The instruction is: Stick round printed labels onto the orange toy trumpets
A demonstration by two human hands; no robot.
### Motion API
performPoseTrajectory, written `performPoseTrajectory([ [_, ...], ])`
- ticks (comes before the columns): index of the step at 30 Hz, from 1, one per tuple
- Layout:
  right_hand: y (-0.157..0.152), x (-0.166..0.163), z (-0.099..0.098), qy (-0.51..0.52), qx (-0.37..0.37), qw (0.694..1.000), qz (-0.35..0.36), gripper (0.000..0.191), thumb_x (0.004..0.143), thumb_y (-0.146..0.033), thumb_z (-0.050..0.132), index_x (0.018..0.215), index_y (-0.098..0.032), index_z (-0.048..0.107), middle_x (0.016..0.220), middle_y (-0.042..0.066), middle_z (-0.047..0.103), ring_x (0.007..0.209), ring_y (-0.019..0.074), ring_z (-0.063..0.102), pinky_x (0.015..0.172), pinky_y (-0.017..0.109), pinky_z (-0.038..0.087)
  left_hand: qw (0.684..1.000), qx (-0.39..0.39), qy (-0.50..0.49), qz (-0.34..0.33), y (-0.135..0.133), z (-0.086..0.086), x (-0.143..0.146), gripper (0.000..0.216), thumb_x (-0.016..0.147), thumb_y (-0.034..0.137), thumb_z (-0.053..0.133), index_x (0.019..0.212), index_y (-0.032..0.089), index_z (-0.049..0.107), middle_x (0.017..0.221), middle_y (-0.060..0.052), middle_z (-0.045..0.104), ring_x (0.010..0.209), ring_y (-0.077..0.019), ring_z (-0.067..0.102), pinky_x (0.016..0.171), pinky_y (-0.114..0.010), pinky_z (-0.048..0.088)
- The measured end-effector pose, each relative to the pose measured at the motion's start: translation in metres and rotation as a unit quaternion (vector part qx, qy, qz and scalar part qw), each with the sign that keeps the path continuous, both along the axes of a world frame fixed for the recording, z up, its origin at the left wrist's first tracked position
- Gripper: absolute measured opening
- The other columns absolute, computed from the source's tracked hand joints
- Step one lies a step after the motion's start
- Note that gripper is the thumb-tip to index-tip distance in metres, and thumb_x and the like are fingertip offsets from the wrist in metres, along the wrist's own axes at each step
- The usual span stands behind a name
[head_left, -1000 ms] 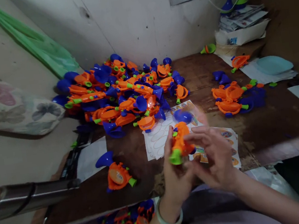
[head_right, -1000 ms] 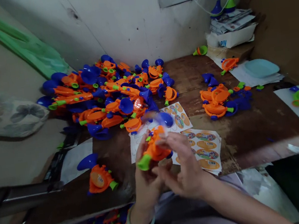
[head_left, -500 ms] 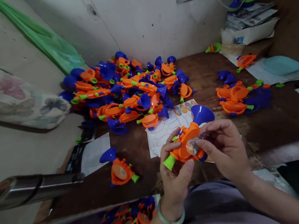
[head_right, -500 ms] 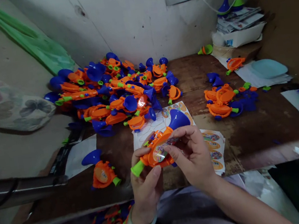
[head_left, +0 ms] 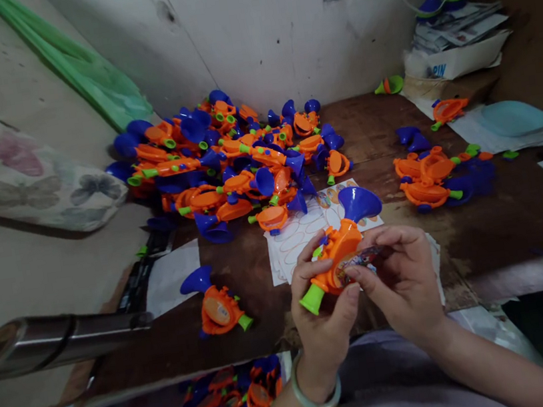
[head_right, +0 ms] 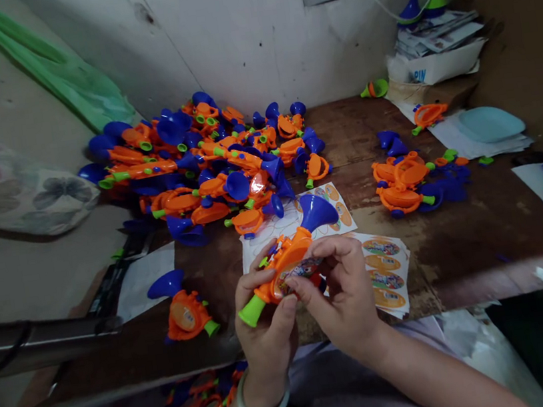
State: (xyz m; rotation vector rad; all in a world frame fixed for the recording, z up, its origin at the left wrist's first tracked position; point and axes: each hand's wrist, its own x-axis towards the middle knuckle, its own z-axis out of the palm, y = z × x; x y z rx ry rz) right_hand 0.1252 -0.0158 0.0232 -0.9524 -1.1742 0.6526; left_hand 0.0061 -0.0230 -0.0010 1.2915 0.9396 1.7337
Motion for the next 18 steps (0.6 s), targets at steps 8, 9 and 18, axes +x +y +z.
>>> performPoseTrajectory([
  [8,0.0007,-0.0043,-0.0011,0.015,-0.006,1.000,-0.011,0.040,0.090,-0.013,0.082,0.115,-0.032,0.058,0.108,0.000,0.061,0.095,0.0164,0.069,0.077,0.027,0.065,1.000,0.001,0.015,0.012,0.0006,0.0035,0.0006,0.019,0.100,0.031,0.083,0.116,0.027,0.074,0.145,-0.012,0.075,0.134,-0.0300,0.075,0.110,-0.045,0.064],
  [9,0.0008,-0.0042,-0.0013,0.009,-0.007,1.000,-0.014,0.039,0.090,-0.014,0.082,0.115,-0.031,0.058,0.108,0.001,0.061,0.095,0.0167,0.069,0.077,0.028,0.065,1.000,0.000,0.015,0.014,0.0006,0.0034,0.0009,0.017,0.100,0.031,0.082,0.115,0.027,0.074,0.145,-0.012,0.075,0.134,-0.0303,0.075,0.110,-0.046,0.064],
  [18,0.0006,-0.0026,-0.0029,-0.019,-0.001,1.000,-0.008,0.040,0.091,-0.013,0.081,0.116,-0.032,0.056,0.107,0.001,0.062,0.095,0.0175,0.070,0.076,0.029,0.064,0.999,-0.014,0.020,0.034,0.0007,-0.0017,0.0020,0.014,0.103,0.035,0.078,0.113,0.026,0.075,0.142,-0.012,0.077,0.137,-0.0310,0.073,0.112,-0.047,0.062],
])
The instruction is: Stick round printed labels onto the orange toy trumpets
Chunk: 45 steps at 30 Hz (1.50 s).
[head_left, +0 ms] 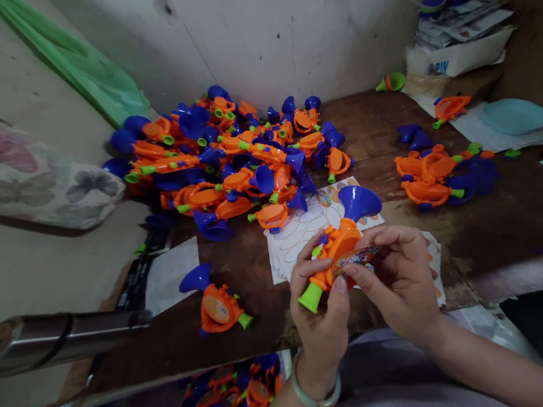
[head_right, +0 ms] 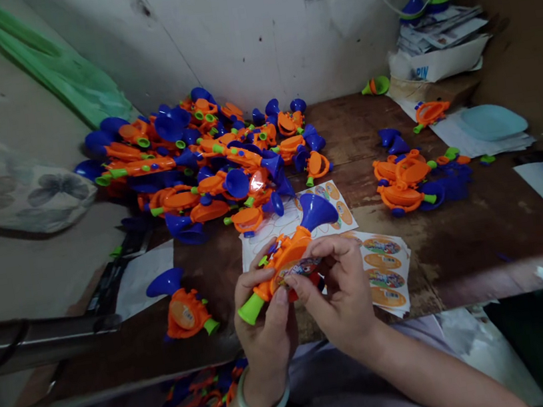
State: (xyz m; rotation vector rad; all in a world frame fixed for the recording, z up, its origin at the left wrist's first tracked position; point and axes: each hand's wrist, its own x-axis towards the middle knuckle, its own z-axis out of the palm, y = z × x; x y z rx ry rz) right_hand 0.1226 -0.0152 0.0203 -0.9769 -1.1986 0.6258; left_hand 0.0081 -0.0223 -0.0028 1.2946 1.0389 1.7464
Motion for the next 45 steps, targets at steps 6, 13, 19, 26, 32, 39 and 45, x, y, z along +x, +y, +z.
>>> performPoseTrajectory([
  [6,0.010,0.009,0.002,-0.090,0.056,0.994,-0.035,0.023,0.096,-0.016,0.075,0.109,-0.032,0.063,0.097,0.000,0.067,0.096,0.0219,0.068,0.088,0.039,0.059,0.999,0.035,0.001,0.011,0.000,0.002,0.001,0.010,0.103,0.031,0.077,0.112,0.027,0.075,0.142,-0.010,0.077,0.136,-0.0299,0.074,0.110,-0.046,0.063],
  [13,0.017,0.011,0.004,-0.134,0.017,0.990,-0.048,0.015,0.097,-0.019,0.073,0.103,-0.029,0.064,0.096,0.002,0.068,0.096,0.0229,0.066,0.086,0.040,0.057,0.999,0.037,-0.003,-0.004,-0.002,0.001,0.000,0.011,0.104,0.026,0.075,0.115,0.028,0.074,0.146,-0.010,0.075,0.141,-0.0302,0.070,0.114,-0.048,0.060],
  [19,0.022,0.011,0.001,-0.167,0.022,0.984,-0.049,0.014,0.100,-0.022,0.072,0.105,-0.029,0.061,0.099,0.002,0.065,0.097,0.0230,0.066,0.086,0.041,0.059,0.999,0.027,-0.016,-0.004,-0.002,-0.004,-0.002,0.012,0.103,0.023,0.075,0.115,0.027,0.075,0.147,-0.009,0.074,0.142,-0.0288,0.070,0.116,-0.045,0.059],
  [26,0.036,0.028,-0.013,-0.293,0.055,0.947,-0.117,0.081,0.100,-0.056,0.076,0.164,-0.026,0.035,0.158,0.018,0.049,0.149,0.0387,0.052,0.111,0.061,0.057,0.998,-0.020,-0.051,0.003,-0.006,-0.011,-0.008,0.011,0.101,0.031,0.080,0.110,0.026,0.077,0.130,-0.009,0.081,0.124,-0.0282,0.080,0.097,-0.036,0.067],
  [32,0.090,0.077,-0.040,-0.456,-0.096,0.881,-0.079,0.082,0.104,-0.056,0.065,0.166,-0.017,0.029,0.161,0.028,0.053,0.153,0.0428,0.054,0.125,0.067,0.046,0.984,0.044,0.156,0.071,-0.004,-0.010,-0.048,0.017,0.098,0.012,0.073,0.109,0.025,0.077,0.135,-0.008,0.080,0.131,-0.0266,0.077,0.106,-0.036,0.064],
  [39,0.134,0.118,-0.048,-0.613,-0.223,0.754,0.083,0.084,0.088,-0.034,0.082,0.164,-0.022,0.049,0.164,0.025,0.059,0.150,0.0506,0.059,0.111,0.068,0.058,0.823,0.048,0.548,0.143,-0.003,-0.046,-0.139,0.029,0.099,0.008,0.068,0.122,0.023,0.078,0.168,-0.019,0.057,0.166,-0.0455,0.039,0.127,-0.066,0.047],
  [45,0.122,0.093,-0.054,-0.691,-0.165,0.680,0.184,0.064,0.087,-0.003,0.070,0.149,-0.017,0.069,0.161,0.022,0.066,0.152,0.0363,0.062,0.125,0.052,0.050,0.794,-0.029,0.605,0.058,-0.004,-0.069,-0.149,0.038,0.100,0.023,0.074,0.138,0.025,0.077,0.175,-0.021,0.047,0.171,-0.0538,0.009,0.125,-0.089,0.030],
])
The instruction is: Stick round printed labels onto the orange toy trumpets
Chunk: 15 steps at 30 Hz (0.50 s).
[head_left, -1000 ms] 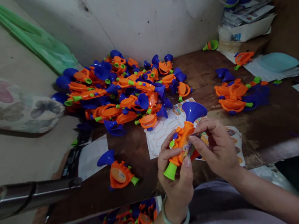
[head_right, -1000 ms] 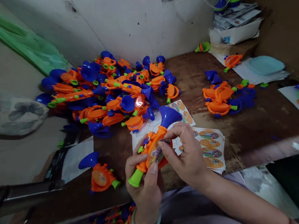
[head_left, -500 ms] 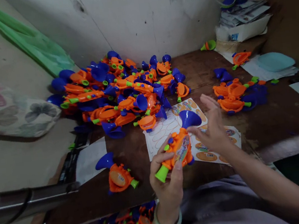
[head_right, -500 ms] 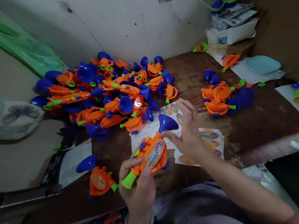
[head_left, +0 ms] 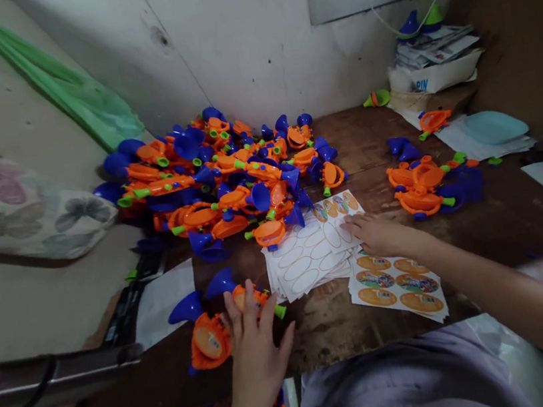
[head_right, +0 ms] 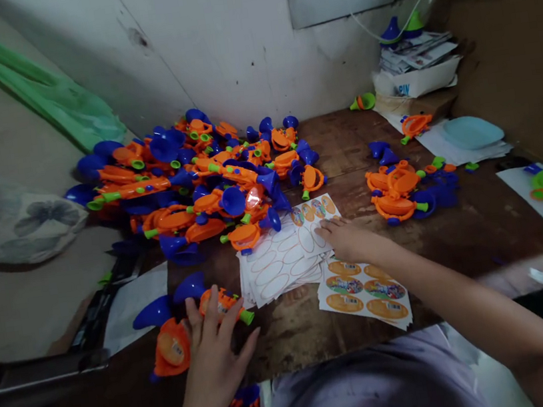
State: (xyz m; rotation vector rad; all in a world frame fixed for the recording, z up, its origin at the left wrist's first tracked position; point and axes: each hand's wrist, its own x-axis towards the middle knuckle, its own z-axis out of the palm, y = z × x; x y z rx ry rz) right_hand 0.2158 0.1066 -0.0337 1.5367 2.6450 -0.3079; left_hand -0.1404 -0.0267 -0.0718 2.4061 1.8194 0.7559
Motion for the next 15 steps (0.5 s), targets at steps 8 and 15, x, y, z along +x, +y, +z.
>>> performPoseTrajectory([
  [8,-0.021,0.006,0.034,-0.030,0.108,0.994,-0.016,0.041,0.100,-0.006,0.061,0.137,-0.016,0.075,0.105,0.017,0.088,0.094,0.0292,0.086,0.080,0.034,0.064,0.820,-0.263,-0.494,-0.120,-0.003,0.023,0.114,0.057,0.099,0.050,0.081,0.152,0.033,0.070,0.159,-0.017,0.068,0.148,-0.0368,0.065,0.124,-0.057,0.054],
  [15,-0.117,-0.048,0.040,0.246,0.271,0.922,0.125,0.028,0.107,-0.013,0.055,0.124,-0.017,0.077,0.107,0.012,0.089,0.098,0.0226,0.084,0.086,0.033,0.067,0.560,-0.305,-0.769,0.040,0.019,0.046,0.154,0.097,0.060,0.071,0.103,0.141,0.024,0.077,0.144,-0.017,0.077,0.138,-0.0399,0.071,0.123,-0.052,0.055],
])
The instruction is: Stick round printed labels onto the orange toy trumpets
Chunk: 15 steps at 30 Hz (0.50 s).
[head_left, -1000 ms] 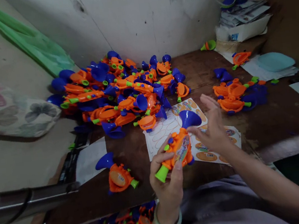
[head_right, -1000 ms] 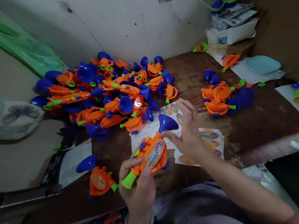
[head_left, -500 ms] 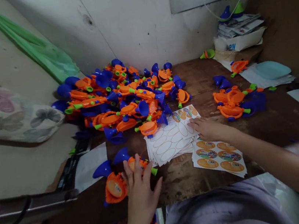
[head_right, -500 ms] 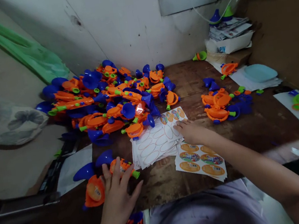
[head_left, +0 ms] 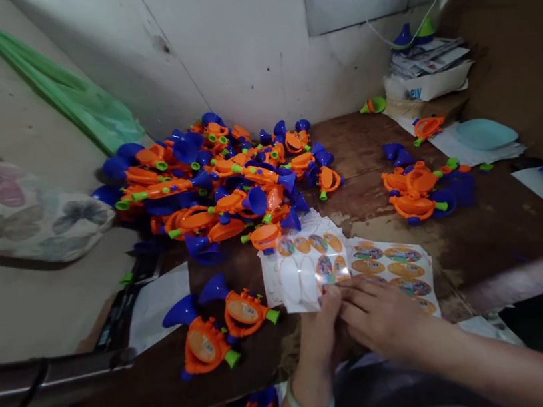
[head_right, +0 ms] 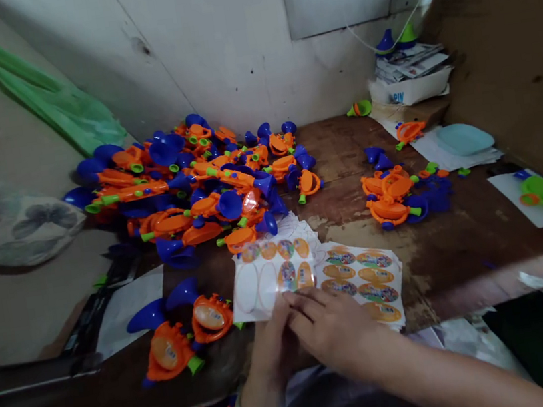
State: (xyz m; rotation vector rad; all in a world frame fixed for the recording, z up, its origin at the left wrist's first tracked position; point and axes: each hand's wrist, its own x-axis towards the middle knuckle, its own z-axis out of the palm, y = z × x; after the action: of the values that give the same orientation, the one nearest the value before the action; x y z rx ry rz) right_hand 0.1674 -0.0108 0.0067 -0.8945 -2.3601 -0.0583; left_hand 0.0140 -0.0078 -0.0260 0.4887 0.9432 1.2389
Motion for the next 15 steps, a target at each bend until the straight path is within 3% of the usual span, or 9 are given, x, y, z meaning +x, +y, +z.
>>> performPoseTrajectory([
  [3,-0.001,0.000,0.008,0.115,-0.033,0.993,-0.015,0.025,0.112,-0.018,0.053,0.123,-0.021,0.075,0.104,0.007,0.089,0.099,0.0196,0.083,0.089,0.031,0.068,0.991,-0.056,-0.019,0.122,0.003,0.013,0.004,0.082,0.060,0.054,0.107,0.133,0.027,0.080,0.137,-0.011,0.081,0.131,-0.0372,0.075,0.113,-0.047,0.063],
  [5,0.010,0.008,0.015,0.148,-0.025,0.986,-0.073,0.022,0.112,-0.021,0.056,0.125,-0.023,0.074,0.110,0.008,0.088,0.110,0.0236,0.081,0.096,0.039,0.068,0.986,-0.077,-0.019,0.148,0.000,0.019,0.004,0.079,0.059,0.045,0.108,0.131,0.029,0.080,0.136,-0.009,0.082,0.132,-0.0383,0.075,0.108,-0.046,0.066],
  [7,0.022,0.015,0.017,0.153,-0.018,0.982,-0.114,0.020,0.110,-0.026,0.062,0.126,-0.024,0.075,0.116,0.010,0.087,0.119,0.0288,0.078,0.102,0.047,0.067,0.987,-0.073,-0.015,0.143,-0.004,0.023,0.005,0.078,0.063,0.043,0.107,0.134,0.033,0.078,0.142,-0.007,0.080,0.137,-0.0384,0.073,0.108,-0.047,0.066],
  [9,0.028,0.016,0.015,0.148,-0.045,0.982,-0.109,0.019,0.109,-0.031,0.067,0.123,-0.026,0.077,0.117,0.009,0.087,0.118,0.0303,0.078,0.102,0.050,0.066,0.990,-0.048,-0.014,0.129,-0.010,0.025,0.004,0.077,0.066,0.045,0.106,0.136,0.035,0.077,0.147,-0.006,0.077,0.141,-0.0374,0.070,0.110,-0.047,0.065],
  [15,0.025,0.005,0.009,0.207,-0.104,0.970,-0.075,0.013,0.109,-0.033,0.070,0.104,-0.026,0.080,0.092,0.004,0.086,0.100,0.0252,0.081,0.089,0.041,0.068,0.997,-0.017,0.012,0.070,-0.016,0.021,-0.004,0.068,0.065,0.057,0.106,0.123,0.030,0.083,0.138,-0.006,0.081,0.140,-0.0355,0.071,0.121,-0.050,0.059],
])
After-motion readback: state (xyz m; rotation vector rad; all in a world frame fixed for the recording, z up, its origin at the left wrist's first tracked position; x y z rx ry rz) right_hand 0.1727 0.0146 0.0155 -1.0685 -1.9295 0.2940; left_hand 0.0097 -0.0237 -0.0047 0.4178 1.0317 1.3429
